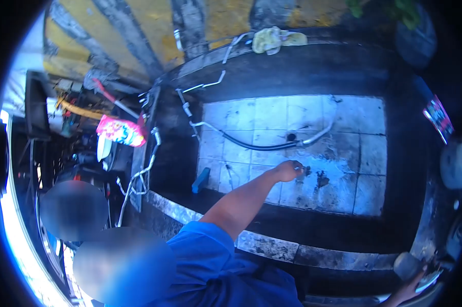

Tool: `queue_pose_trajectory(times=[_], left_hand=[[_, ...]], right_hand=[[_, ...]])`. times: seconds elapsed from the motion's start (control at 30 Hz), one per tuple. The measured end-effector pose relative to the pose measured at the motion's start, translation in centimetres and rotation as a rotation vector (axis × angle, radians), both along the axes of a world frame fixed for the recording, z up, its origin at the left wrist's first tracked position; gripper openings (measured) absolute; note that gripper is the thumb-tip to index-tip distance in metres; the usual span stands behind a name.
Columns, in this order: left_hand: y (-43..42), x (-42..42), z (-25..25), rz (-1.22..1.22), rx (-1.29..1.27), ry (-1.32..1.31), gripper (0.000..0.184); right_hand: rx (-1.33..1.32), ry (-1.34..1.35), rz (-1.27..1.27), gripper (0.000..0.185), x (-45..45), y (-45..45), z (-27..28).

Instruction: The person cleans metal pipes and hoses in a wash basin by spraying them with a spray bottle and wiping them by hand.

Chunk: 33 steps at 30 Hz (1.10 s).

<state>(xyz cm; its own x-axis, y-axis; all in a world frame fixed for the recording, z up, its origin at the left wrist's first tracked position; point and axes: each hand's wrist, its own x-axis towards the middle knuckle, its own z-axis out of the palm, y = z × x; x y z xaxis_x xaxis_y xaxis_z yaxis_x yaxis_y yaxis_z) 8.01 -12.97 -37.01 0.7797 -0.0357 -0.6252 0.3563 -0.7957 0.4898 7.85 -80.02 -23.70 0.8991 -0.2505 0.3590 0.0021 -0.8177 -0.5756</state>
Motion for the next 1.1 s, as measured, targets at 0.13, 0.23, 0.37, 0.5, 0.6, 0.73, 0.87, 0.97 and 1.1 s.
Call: queue_pose_trajectory(times=[0.13,0.23,0.37,0.5,0.6,0.73,0.87,0.97,1.1], left_hand=[[3.3,-5.2,-1.0,0.249,-0.041,-0.104,0.050],[7.1,-8.5,2.6,0.439,-0.018,-0.134,0.052],[13.2,-15.3,8.3,0.773,0.025,-0.239,0.051],[19.2,-24.0,10.9,0.972,0.182,-0.365,0.053],[24.9,-29.1,13.0,1.056,0.401,-0.383,0.055],[34.3,-30.3,15.3,1.149,0.595,-0.645,0.057],[41.7,-27.3,17.2,1.091,0.798,-0.792,0.074],[46.3,-25.4,15.5,1.139,0.729,-0.732,0.072],[48.5,-25.0,15.8,1.135,0.411,-0.627,0.055]], right_hand=[[-0.063,-0.047,0.107,0.074,1.6,-1.2,-2.2],[-0.105,-0.103,0.152,0.089,4.3,0.2,-1.2],[-0.220,-0.100,0.221,0.076,7.0,3.4,-0.7],[-0.237,-0.073,0.254,0.074,6.0,10.8,1.0],[-0.065,-0.037,0.348,0.071,4.5,17.5,3.7],[0.228,0.084,0.336,0.072,0.5,24.1,7.2],[0.200,0.088,0.420,0.054,-2.0,22.9,4.7],[0.363,0.146,0.581,0.054,-9.8,35.3,11.6],[0.462,0.172,0.590,0.060,-15.7,43.2,13.3]])
